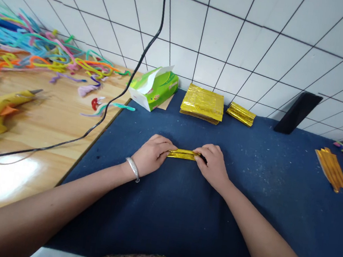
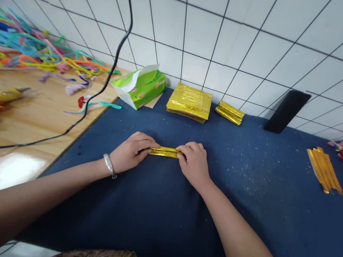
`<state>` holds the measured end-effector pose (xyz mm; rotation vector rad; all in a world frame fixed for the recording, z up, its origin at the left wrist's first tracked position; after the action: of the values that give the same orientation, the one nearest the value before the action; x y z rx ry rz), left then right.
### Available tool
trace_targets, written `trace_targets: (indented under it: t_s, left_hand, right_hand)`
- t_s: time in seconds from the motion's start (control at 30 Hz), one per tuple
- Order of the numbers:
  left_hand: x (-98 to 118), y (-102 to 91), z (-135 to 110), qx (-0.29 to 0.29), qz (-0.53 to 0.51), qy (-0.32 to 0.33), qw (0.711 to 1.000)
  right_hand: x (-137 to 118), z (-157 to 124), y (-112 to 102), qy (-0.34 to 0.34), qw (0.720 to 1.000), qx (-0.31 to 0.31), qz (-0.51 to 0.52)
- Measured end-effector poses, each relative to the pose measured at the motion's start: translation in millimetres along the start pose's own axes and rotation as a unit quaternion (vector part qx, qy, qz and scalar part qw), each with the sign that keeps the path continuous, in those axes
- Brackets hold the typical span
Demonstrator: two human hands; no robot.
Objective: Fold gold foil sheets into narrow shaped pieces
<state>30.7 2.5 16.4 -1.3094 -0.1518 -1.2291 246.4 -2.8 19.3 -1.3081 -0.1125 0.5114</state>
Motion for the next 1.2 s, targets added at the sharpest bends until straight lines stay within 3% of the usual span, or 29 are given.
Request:
trace_targets:
  t_s: [0.23,0.63,0.97,1.2]
  left_hand:
    - [-0.1,1.4,-1.2,-0.011,0.016,0.017,1.000]
    - [18.4,4.3,-4.1,-0.089,0.179,0.047,0.979]
    - [-2.5,2.3,-1.8,-0.082,0.150,0.027,0.985]
    - [-5.7,4.2,-0.7,-0.070,0.155,0.037,0.985]
  right_hand:
    - [0.2,-0.7,1.1,-0.006,1.000,0.005,-0.005]
    - [-4.6,-2.1,-7.1,-0.063,0.997,0.013,-0.045]
    - [3.3,-1.0,-0.7,-0.056,0.998,0.007,-0.022]
    - [3.3,-2.1,0.4,-0.056,0.998,0.005,-0.035]
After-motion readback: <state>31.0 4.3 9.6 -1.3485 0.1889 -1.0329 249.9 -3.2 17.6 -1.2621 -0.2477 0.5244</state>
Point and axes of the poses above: each hand's wrist, its own z-axis towards the middle knuckle, its own y-axis out of the palm, x = y × z, the point moved 3 cm from there along z, towards the middle knuckle, and after that the axes turned 15 degrees about -z, right-handed, at the moved point
